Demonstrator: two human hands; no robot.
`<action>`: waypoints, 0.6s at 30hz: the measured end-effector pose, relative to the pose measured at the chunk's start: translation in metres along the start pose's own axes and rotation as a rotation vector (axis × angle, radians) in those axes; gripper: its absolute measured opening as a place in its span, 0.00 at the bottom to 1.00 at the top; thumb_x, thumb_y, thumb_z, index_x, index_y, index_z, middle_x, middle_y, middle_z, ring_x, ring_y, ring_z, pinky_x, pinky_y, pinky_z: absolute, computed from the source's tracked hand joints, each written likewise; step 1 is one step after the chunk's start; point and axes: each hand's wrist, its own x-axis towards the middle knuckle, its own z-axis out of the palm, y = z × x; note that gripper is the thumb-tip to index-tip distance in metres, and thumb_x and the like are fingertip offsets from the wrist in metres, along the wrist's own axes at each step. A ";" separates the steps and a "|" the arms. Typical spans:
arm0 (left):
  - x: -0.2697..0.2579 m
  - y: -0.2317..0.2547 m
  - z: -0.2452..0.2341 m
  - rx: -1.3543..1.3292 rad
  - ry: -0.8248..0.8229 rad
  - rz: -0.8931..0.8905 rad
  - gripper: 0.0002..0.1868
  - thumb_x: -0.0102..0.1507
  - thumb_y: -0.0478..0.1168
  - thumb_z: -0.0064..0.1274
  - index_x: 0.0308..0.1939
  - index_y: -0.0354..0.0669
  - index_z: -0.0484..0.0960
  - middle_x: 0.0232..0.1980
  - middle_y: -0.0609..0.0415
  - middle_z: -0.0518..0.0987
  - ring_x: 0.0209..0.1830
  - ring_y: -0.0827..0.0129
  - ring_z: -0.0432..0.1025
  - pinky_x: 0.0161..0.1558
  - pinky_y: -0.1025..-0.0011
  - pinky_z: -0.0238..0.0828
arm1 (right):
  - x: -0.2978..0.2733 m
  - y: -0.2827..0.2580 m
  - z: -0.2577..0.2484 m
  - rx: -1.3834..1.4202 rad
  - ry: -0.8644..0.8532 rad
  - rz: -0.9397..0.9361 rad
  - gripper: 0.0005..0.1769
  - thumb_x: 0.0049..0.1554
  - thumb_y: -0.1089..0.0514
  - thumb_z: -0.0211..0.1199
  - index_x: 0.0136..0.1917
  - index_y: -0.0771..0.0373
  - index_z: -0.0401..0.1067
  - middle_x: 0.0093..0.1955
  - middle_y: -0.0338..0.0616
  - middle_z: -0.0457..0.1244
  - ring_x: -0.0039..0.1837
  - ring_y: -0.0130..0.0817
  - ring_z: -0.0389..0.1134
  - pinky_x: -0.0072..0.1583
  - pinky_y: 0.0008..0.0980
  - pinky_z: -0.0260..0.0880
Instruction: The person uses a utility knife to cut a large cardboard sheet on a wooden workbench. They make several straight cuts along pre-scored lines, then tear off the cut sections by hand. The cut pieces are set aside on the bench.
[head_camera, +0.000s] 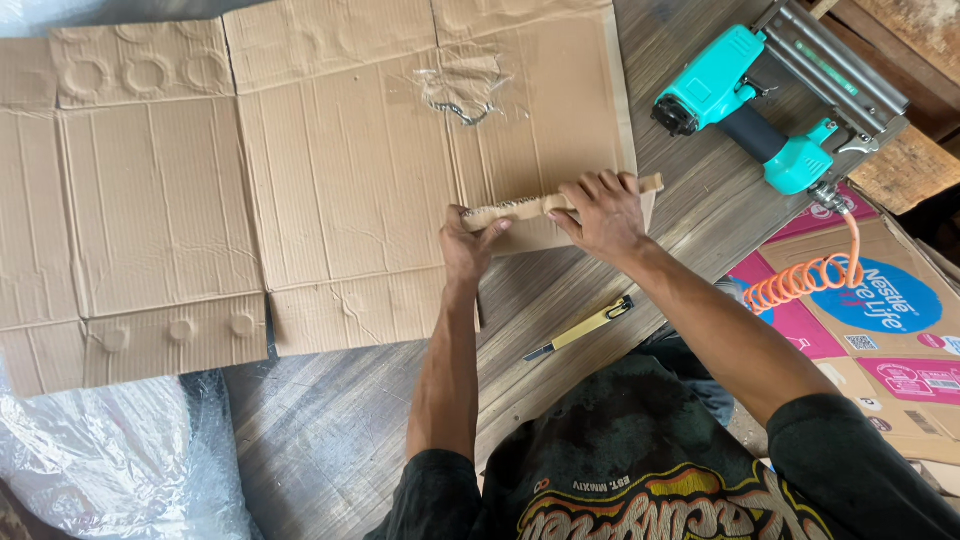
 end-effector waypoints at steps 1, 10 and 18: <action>-0.002 0.007 -0.001 0.016 0.014 0.007 0.40 0.46 0.64 0.75 0.42 0.38 0.74 0.28 0.36 0.78 0.30 0.39 0.77 0.34 0.52 0.69 | -0.003 -0.001 -0.004 0.006 -0.018 0.018 0.19 0.59 0.39 0.64 0.53 0.54 0.75 0.39 0.40 0.61 0.44 0.40 0.66 0.54 0.45 0.59; -0.012 0.013 0.000 0.004 0.027 0.045 0.37 0.44 0.59 0.78 0.36 0.37 0.72 0.24 0.39 0.75 0.26 0.44 0.75 0.30 0.58 0.67 | 0.000 -0.026 -0.003 -0.045 -0.211 -0.002 0.21 0.61 0.38 0.62 0.62 0.48 0.75 0.42 0.39 0.66 0.46 0.38 0.70 0.57 0.45 0.59; -0.029 0.023 -0.021 -0.003 0.024 0.106 0.36 0.47 0.58 0.77 0.47 0.44 0.75 0.32 0.38 0.79 0.36 0.39 0.78 0.38 0.55 0.72 | 0.010 -0.043 0.017 0.096 -0.209 -0.177 0.17 0.64 0.44 0.56 0.62 0.49 0.72 0.43 0.40 0.64 0.44 0.42 0.72 0.49 0.43 0.68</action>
